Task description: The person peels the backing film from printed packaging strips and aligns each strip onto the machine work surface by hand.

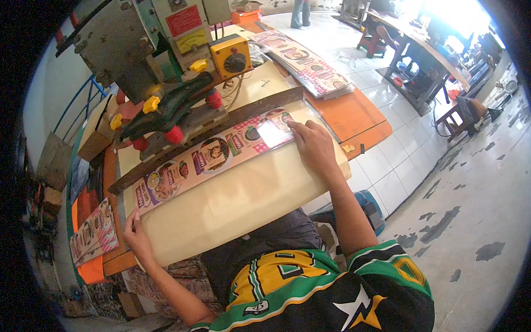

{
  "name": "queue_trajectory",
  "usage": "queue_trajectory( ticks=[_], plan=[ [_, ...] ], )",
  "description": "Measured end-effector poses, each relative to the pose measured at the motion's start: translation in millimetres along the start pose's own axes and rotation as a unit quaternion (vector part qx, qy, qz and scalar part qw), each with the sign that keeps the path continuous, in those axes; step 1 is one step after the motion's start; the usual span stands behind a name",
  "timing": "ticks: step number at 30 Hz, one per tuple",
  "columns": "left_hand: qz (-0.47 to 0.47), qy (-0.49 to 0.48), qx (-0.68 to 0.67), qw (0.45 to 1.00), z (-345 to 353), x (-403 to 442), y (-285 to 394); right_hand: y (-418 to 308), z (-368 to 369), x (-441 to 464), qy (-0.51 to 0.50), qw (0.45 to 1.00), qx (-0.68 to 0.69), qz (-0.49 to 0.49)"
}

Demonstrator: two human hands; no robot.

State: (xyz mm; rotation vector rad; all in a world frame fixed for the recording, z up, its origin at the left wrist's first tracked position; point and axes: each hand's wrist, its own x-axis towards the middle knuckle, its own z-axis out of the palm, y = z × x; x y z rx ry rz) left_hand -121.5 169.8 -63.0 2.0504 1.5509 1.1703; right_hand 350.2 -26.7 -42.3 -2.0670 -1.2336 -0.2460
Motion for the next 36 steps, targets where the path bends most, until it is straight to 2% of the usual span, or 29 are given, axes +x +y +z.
queue_trajectory(
  ticks=[5,18,21,23,36],
  plan=[
    [-0.038,-0.007,0.007,0.999,-2.8,-2.4,17.0,-0.7,-0.4,-0.5,-0.003,1.0,0.003,0.003],
    [-0.021,0.006,0.004,1.0,-2.4,-1.4,7.7,-2.5,-1.0,0.3,-0.003,1.0,-0.006,0.008],
    [0.008,0.02,0.018,1.0,-1.2,-1.2,7.0,-0.6,0.1,-0.4,0.002,1.0,-0.007,0.001],
    [-0.016,0.018,0.01,1.0,-2.6,-3.4,18.4,-0.7,-0.5,0.0,0.002,1.0,-0.005,-0.002],
    [-0.027,0.019,0.011,0.999,-1.7,-2.0,14.6,-3.1,-2.8,-0.6,-0.005,1.0,-0.003,0.002]
  ],
)
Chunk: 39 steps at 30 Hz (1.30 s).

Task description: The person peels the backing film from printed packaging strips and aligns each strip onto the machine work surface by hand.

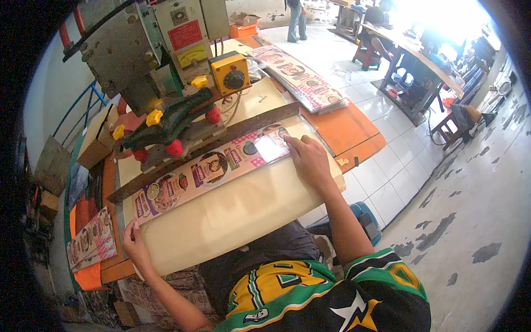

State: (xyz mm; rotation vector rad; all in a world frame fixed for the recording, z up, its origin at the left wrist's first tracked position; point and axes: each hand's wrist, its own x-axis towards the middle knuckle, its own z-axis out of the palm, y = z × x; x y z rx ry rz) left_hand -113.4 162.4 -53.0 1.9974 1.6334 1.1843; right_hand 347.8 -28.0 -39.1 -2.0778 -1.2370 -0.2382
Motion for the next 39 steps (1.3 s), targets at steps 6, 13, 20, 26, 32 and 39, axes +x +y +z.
queue_trajectory(
  ticks=[6,13,20,26,32,39],
  plan=[
    [-0.012,-0.01,-0.023,1.0,1.3,6.9,-1.7,1.2,-2.0,0.8,-0.006,1.0,0.022,0.002],
    [-0.035,-0.15,-0.032,0.988,-0.7,49.0,-11.7,6.8,-11.5,19.7,-0.119,0.975,0.128,0.136],
    [-0.051,-0.156,0.131,0.978,9.9,53.1,13.5,7.2,13.4,40.8,-0.105,0.987,0.001,0.119],
    [0.025,-0.103,0.135,0.985,20.4,54.5,-13.8,6.6,20.1,40.7,-0.075,0.989,-0.057,0.112],
    [-0.013,-0.123,0.148,0.981,16.0,54.4,0.2,10.2,20.9,39.4,-0.059,0.992,-0.06,0.095],
    [0.0,-0.105,0.151,0.983,18.2,54.1,-9.5,9.3,20.8,38.9,-0.057,0.991,-0.065,0.099]
  ],
)
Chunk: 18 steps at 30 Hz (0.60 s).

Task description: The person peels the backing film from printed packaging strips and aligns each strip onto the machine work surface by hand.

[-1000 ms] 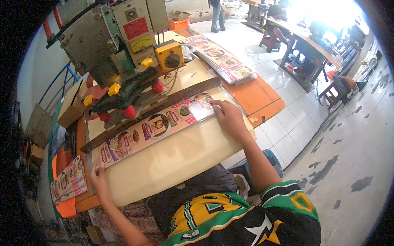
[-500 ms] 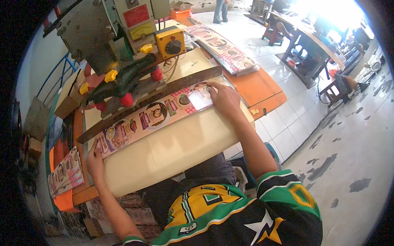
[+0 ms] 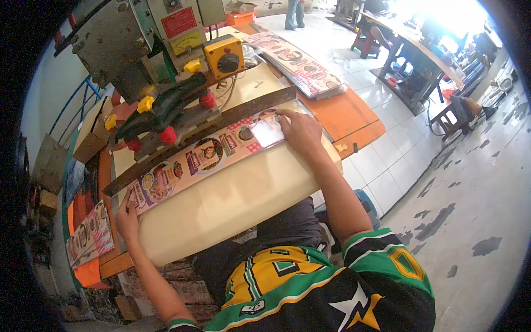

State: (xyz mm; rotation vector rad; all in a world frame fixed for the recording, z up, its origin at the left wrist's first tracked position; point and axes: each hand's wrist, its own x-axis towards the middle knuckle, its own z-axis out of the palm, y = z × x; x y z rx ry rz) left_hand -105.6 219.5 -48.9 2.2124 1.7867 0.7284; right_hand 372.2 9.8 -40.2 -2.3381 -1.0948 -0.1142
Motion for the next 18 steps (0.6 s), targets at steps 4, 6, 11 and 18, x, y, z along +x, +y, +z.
queue_trajectory(
  ticks=[4,6,11,18],
  plan=[
    [-0.006,-0.006,-0.01,1.0,-3.7,-1.3,4.9,1.9,1.7,1.1,0.0,1.0,-0.004,0.0],
    [-0.025,-0.022,-0.018,0.999,-5.1,-1.4,5.4,2.4,2.0,0.4,0.008,1.0,0.004,-0.006],
    [-0.022,-0.02,-0.014,0.999,-6.7,-5.3,10.3,8.4,7.0,1.2,0.001,1.0,0.001,0.0],
    [-0.013,-0.011,-0.008,1.0,-4.9,-3.1,6.3,10.1,7.5,1.3,0.01,1.0,0.002,-0.01]
  ],
)
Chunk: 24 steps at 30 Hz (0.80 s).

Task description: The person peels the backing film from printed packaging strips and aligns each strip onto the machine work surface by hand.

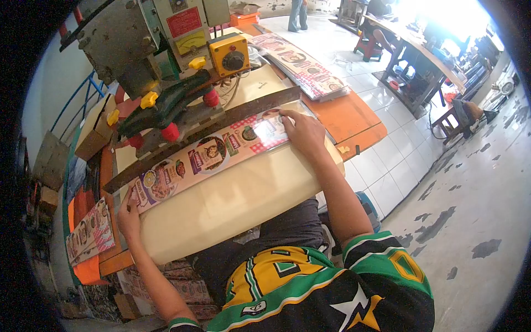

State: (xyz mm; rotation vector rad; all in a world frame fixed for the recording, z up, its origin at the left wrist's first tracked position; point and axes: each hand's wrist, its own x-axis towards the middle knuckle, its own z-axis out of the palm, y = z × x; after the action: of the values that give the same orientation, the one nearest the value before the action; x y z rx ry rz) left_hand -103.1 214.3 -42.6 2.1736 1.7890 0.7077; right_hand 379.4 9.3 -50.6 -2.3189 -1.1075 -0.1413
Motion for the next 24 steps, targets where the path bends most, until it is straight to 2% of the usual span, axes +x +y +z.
queue_trajectory(
  ticks=[2,8,24],
  plan=[
    [-0.025,-0.013,0.013,1.0,-2.5,-0.6,4.2,-0.8,-0.2,0.0,0.0,1.0,-0.002,0.001],
    [0.01,0.011,0.013,1.0,2.9,2.0,-5.3,-6.6,-4.7,-0.2,-0.011,1.0,0.001,0.013],
    [-0.02,-0.004,0.018,1.0,-0.3,1.3,0.5,-9.1,-6.6,-1.7,-0.014,1.0,-0.007,0.013]
  ],
)
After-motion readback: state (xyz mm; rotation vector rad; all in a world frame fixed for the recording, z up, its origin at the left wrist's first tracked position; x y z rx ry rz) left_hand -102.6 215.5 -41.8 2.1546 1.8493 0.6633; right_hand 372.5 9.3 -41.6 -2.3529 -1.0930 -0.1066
